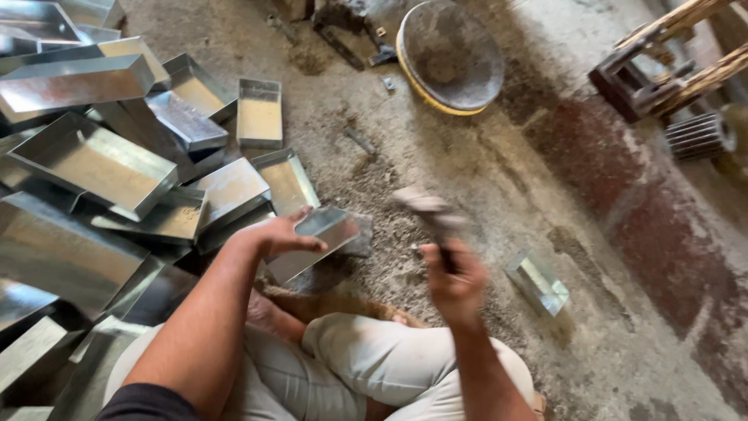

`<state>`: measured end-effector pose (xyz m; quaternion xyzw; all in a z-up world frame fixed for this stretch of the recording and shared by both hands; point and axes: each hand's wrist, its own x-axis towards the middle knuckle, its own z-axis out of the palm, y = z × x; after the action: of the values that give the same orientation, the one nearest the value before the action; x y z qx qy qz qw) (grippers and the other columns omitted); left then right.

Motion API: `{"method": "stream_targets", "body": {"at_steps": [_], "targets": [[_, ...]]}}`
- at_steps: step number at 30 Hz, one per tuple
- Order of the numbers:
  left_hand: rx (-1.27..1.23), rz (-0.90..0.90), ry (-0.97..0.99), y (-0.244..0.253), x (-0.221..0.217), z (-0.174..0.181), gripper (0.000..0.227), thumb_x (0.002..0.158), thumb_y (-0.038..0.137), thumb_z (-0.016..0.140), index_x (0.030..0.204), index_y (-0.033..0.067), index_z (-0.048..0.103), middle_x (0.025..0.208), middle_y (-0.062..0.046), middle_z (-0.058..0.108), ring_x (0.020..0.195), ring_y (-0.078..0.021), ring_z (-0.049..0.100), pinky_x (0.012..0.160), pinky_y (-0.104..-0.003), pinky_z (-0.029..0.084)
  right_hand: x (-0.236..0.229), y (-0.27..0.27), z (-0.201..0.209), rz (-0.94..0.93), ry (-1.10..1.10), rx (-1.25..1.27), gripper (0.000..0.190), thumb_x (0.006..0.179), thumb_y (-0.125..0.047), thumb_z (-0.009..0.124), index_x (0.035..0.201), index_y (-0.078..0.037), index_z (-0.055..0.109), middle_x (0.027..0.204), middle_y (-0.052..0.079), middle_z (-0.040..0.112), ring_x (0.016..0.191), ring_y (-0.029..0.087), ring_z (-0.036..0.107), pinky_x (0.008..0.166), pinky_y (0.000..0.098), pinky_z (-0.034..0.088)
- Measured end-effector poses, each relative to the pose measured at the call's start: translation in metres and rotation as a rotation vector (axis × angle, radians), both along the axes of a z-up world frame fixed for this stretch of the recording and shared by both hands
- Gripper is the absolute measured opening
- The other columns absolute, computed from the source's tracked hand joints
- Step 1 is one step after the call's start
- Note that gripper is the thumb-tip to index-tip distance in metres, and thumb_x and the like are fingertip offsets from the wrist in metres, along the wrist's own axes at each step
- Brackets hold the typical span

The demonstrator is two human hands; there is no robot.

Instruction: The person sits on the floor and uses a hammer to strike the edges of small rectangular metal boxes. They repeatedly pick up a box, place it on a stone block, and hit it with the hammer before moving it aside and selecting another.

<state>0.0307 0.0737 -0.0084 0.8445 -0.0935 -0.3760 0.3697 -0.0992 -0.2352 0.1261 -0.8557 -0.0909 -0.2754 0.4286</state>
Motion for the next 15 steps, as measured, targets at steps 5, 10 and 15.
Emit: {"method": "stream_targets", "body": {"at_steps": [5,10,15], "targets": [[-0.017,0.160,0.368,0.022,-0.001,-0.022,0.144,0.055,0.081,0.067,0.166,0.0251,-0.007,0.173,-0.014,0.006,0.159,-0.0354,0.015,0.121,-0.060,0.028,-0.019,-0.008,0.024,-0.040,-0.437,0.539,0.023,0.102,-0.014,0.057,0.124,-0.008,0.055,0.078,0.000,0.063,0.058,0.007,0.055,0.054,0.0247,0.047],[-0.092,0.178,0.337,0.021,-0.004,-0.028,0.145,0.056,0.080,0.071,0.165,0.0219,-0.005,0.173,-0.015,0.003,0.160,-0.0316,0.006,0.124,-0.059,0.018,0.005,0.030,-0.019,0.072,-0.253,0.183,0.021,0.113,-0.017,0.052,0.123,-0.002,0.062,0.099,0.008,0.067,0.078,0.012,0.060,0.068,0.0275,0.056],[-0.120,0.186,0.267,0.025,-0.010,-0.030,0.139,0.059,0.078,0.071,0.166,0.0218,0.003,0.173,-0.014,0.006,0.160,-0.0295,0.007,0.125,-0.053,0.018,0.016,0.040,-0.085,-0.105,0.577,0.009,0.031,0.091,-0.015,0.065,0.121,-0.005,0.069,0.073,0.014,0.070,0.059,0.021,0.065,0.058,0.0398,0.053]]}}
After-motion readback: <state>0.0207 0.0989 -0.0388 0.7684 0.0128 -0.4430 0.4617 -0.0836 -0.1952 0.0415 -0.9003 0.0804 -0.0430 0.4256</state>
